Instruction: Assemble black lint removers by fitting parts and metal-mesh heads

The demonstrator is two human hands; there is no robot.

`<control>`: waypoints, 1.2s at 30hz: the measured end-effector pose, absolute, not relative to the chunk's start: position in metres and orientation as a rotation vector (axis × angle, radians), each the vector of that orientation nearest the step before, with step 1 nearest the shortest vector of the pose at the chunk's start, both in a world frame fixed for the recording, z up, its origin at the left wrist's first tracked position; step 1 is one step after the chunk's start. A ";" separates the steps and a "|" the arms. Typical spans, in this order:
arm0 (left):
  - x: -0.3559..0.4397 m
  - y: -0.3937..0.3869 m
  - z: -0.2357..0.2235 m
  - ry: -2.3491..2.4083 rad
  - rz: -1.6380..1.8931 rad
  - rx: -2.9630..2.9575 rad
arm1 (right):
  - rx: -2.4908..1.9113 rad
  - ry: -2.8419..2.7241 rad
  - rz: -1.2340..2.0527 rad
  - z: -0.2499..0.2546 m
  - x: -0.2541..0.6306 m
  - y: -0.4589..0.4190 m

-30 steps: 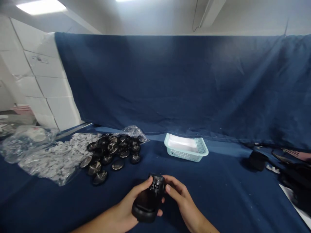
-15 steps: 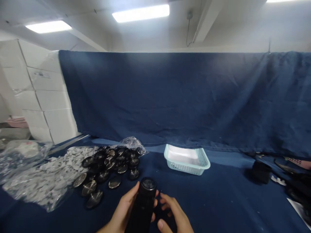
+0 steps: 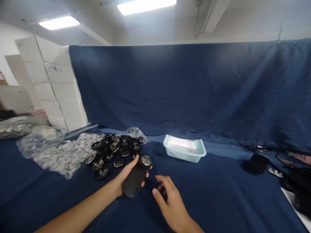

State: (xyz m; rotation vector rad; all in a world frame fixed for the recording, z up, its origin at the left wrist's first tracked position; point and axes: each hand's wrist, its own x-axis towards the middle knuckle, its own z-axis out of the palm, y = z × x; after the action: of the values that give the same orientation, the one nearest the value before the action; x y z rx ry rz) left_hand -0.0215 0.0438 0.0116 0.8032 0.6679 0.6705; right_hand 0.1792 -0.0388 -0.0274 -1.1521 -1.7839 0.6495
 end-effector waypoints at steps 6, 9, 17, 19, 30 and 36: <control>-0.004 0.045 0.003 0.892 0.823 0.952 | -1.232 -1.633 0.739 -0.030 0.180 -0.031; 0.013 0.045 0.003 0.874 0.805 0.924 | -1.297 -1.584 0.719 -0.030 0.179 -0.023; 0.047 0.023 0.007 0.792 0.764 0.871 | -1.617 -1.593 0.336 0.001 0.187 -0.008; 0.047 0.015 0.007 0.767 0.757 0.865 | -1.632 -1.685 0.290 0.010 0.188 -0.009; 0.042 0.003 -0.004 0.779 0.835 0.868 | -1.751 -1.856 0.124 0.016 0.179 0.005; 0.037 0.008 -0.011 0.804 1.006 0.879 | -1.730 -1.844 0.135 0.014 0.165 0.024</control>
State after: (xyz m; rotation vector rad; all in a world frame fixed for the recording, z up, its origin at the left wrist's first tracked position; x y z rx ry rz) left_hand 0.0366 0.0081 -0.0114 0.8793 0.8038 1.0058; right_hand 0.1646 0.0241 0.0136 -1.7303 -1.8438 0.1354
